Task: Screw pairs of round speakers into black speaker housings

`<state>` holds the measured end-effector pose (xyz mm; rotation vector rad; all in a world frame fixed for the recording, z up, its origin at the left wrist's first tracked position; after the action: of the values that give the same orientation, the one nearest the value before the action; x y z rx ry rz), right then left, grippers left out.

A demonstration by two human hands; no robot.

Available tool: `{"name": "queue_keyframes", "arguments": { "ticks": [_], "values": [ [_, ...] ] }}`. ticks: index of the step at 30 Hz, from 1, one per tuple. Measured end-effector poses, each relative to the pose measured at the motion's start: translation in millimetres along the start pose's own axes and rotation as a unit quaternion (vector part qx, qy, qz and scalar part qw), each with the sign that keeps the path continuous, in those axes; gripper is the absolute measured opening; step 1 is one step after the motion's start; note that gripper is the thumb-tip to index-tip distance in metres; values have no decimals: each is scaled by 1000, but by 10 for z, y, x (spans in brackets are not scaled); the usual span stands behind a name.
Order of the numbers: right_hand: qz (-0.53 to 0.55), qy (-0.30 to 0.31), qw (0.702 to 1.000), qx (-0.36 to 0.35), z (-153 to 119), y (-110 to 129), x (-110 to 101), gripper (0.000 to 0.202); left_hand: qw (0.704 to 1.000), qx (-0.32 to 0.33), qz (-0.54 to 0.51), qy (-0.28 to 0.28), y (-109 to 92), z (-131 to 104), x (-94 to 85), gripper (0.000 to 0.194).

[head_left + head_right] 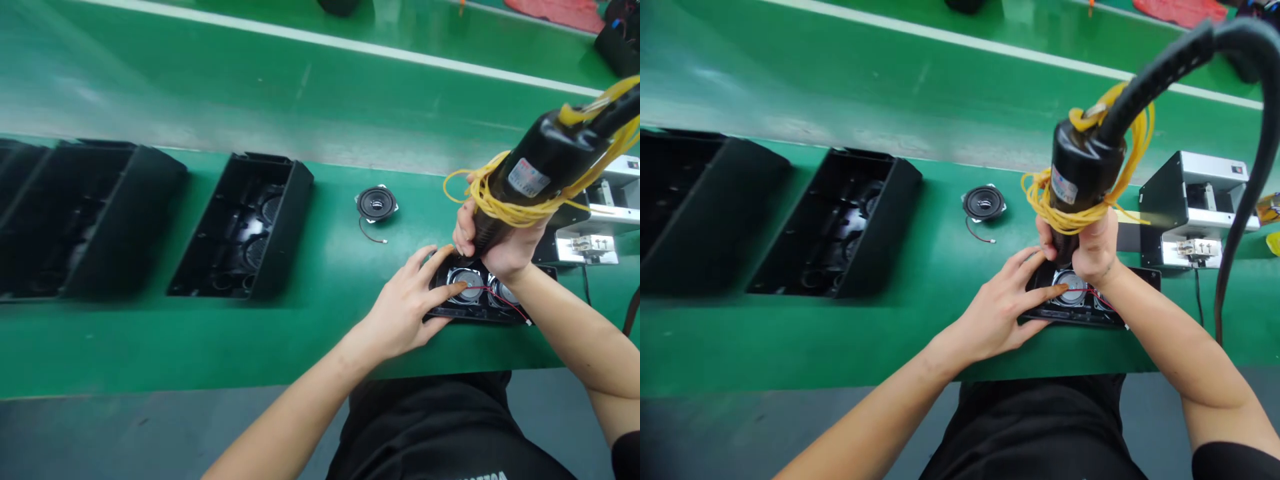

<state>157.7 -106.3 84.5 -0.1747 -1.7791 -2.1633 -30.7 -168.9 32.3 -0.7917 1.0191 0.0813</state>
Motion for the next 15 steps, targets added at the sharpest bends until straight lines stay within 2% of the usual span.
{"name": "queue_keyframes", "arguments": {
  "ticks": [3,5,6,8,10,11,15],
  "values": [
    [28,-43,996,76,-91,5,47,90,1000,-2,-3,-16,-68,3,-24,48],
    [53,-10,995,81,-172,37,82,79,1000,17,-3,-20,-129,-3,-15,48],
    [68,11,995,70,-208,27,77,77,1000,25,5,-3,-134,-7,7,49],
    [92,42,993,58,-251,-81,18,65,998,28,37,34,-81,-16,62,53],
    [101,13,990,92,-259,-277,-82,62,996,5,70,55,12,-27,109,57],
    [101,-1,990,97,-261,-366,-127,70,995,-7,76,59,49,-34,131,58],
    [76,-22,995,65,-280,-537,-197,71,997,-24,50,52,108,-60,218,62]
  ]
}}
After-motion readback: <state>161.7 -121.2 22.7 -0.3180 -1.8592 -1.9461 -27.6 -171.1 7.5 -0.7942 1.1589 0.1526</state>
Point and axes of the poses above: each hand's wrist, its own z-axis towards the middle knuckle, its own x-axis out of the palm, y = z × x, the point moved 2 cm from there along z, towards the middle knuckle, and after that the axes turned 2 degrees about -x, right-handed, at the moved point
